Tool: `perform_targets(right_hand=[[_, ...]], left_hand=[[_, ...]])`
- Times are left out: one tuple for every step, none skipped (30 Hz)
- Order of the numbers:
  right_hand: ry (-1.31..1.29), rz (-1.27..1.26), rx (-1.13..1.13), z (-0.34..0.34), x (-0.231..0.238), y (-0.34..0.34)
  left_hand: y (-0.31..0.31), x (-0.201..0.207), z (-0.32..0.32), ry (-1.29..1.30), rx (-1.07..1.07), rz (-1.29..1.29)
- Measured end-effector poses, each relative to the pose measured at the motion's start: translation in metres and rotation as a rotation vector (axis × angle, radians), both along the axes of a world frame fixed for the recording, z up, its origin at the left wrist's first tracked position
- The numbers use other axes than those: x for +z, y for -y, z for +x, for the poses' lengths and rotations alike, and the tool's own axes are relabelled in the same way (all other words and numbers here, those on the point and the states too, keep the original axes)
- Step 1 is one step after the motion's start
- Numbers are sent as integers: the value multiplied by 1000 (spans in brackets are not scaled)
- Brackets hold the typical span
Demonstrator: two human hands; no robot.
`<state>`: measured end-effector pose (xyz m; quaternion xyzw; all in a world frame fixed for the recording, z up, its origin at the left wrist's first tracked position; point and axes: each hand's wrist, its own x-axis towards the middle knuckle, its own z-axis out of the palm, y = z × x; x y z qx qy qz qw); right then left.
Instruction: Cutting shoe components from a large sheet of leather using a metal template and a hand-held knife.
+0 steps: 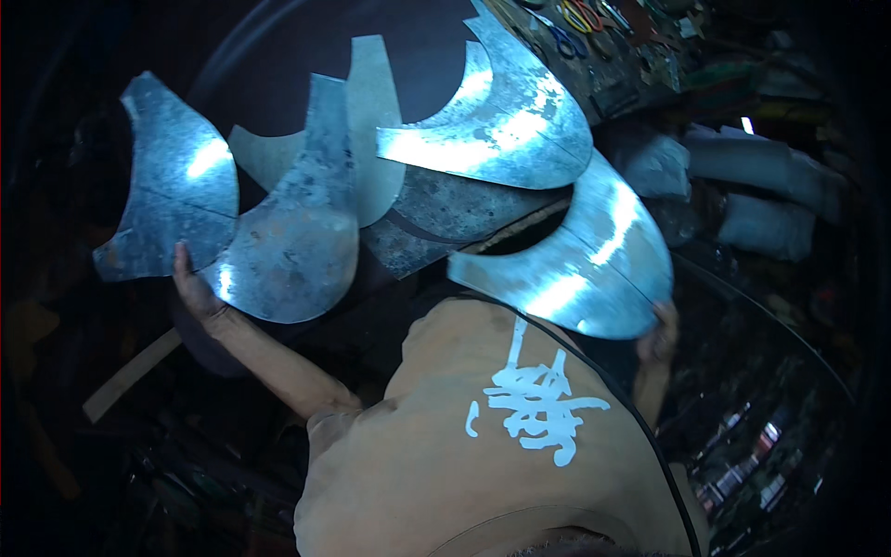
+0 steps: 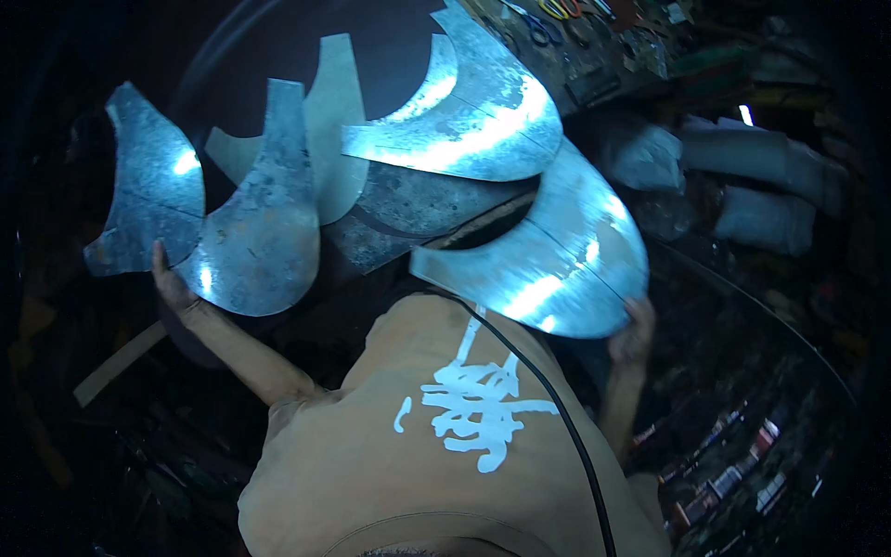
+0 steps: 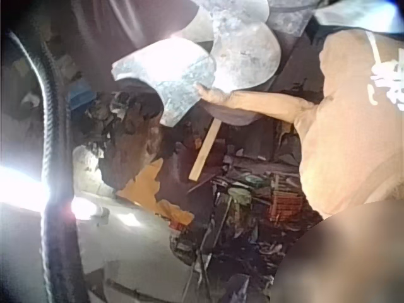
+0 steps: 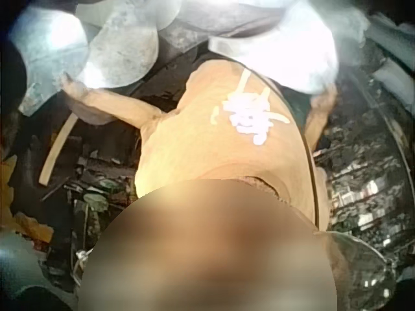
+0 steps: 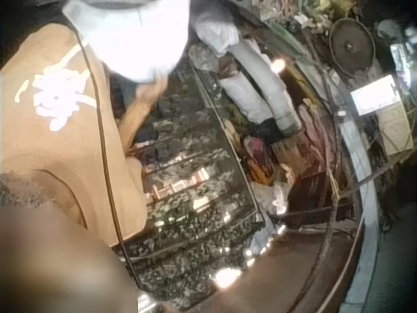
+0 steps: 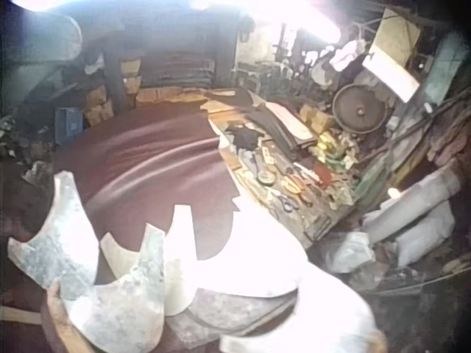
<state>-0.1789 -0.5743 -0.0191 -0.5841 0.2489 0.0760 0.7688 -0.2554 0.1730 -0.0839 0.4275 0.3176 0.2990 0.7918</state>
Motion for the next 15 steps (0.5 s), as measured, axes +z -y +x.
perform_targets(right_hand=[[16,-120,-168,-14,6,24],[234,-158,-15,-24,13,36],[175,55,-18,-24,31,46],[236,-8,-218,-77,50,60],[217,120,-221,-63,45,54],[195,278,-183,-45,36,41],[240,297,-269,-43,37,32],[282,276,-227,-41,19,26],[345,235,-166,-48,37,-7],[495,577,-29,-61,18,3],[413,477,-108,-75,-3,9],[325,403,-219,-95,-12,-47],[290,556,-173,-107,-14,-75],[88,634,-194,-124,-60,-71],[170,770,-195,-130,-28,-129]], left_hand=[[22,7,13,-69,51,54],[26,19,9,-122,35,111],[37,25,12,-92,87,235],[95,0,131,-10,-159,149],[100,10,113,50,-157,42],[91,39,71,112,-134,87],[112,59,76,192,-166,49],[125,75,80,285,-195,-19],[151,84,95,335,-267,-79],[171,93,107,391,-337,-149],[185,98,114,426,-369,-162],[174,100,110,376,-395,-148],[173,102,108,345,-388,-146],[181,107,110,373,-439,-161],[171,108,102,365,-487,-234]])
